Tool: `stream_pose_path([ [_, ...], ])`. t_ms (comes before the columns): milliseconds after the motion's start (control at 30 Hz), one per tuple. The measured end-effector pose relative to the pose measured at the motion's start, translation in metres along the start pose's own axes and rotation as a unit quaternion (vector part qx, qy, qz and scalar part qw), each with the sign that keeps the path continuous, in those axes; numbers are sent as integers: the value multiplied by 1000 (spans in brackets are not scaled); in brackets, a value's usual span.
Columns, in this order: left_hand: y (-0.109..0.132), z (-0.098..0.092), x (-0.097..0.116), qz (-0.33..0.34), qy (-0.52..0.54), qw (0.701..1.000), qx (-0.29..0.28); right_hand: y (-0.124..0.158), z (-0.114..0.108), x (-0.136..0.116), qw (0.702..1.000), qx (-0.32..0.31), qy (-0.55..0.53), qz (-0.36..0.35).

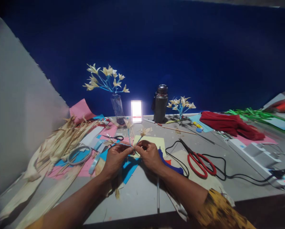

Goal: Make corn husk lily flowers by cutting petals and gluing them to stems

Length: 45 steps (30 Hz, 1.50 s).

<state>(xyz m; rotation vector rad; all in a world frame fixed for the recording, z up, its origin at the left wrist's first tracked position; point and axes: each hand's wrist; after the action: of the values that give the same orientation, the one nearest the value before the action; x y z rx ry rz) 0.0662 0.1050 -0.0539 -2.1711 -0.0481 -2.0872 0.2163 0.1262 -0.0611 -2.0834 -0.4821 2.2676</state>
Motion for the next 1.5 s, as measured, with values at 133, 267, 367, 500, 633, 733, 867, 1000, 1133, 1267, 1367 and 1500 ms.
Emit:
stream_pose_path([
  [133, 0, 0, 1, -1, 0, 1000, -5, 0, 1, -3, 1000, -9, 7, -10],
  [267, -1, -1, -3, 1, 2, 1000, -17, 2, 2, -6, 1000, -7, 23, -6],
  [367, -3, -2, -6, -2, -23, 1000, 10, 3, 3, -7, 999, 3, 46, 14],
  [500, -2, -3, -2, 29, -52, 998, 36, 4, 5, -7, 999, -17, 21, 28],
  [633, 1, -3, 6, 39, -89, 994, 50, 4, 6, -6, 1000, -4, -5, 29],
  [733, 3, -3, 7, 46, -94, 993, 50, 5, 5, -3, 1000, 3, -8, 10],
  [867, 2, -2, -1, 22, -56, 998, 33, 4, 2, -1, 1000, 9, 16, -24],
  [1000, 3, 0, -3, 19, -55, 998, 34, 1, -2, -3, 997, -8, 68, -25],
  [1133, 3, -1, -1, 38, -97, 994, 22, 1, -3, -5, 999, -15, 32, -13],
  [1267, -7, -3, -9, 15, -68, 998, 2, 2, -1, -5, 998, -25, -55, 19],
  [1367, -14, -2, -12, 12, -58, 998, -1, 2, 2, -3, 991, -8, -119, 54],
  [1500, -6, 1, -6, 103, -118, 987, 28, 1, 4, -4, 991, 24, -114, 72],
])
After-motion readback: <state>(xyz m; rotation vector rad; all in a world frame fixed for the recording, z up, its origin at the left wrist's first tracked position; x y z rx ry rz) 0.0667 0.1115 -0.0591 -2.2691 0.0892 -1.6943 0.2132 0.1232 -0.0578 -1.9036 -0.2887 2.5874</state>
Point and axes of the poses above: each hand's wrist, its own y-axis away from the middle knuckle, its own z-axis out of the palm, x = y × z, and after that the axes turned 9 degrees about -y, right-handed
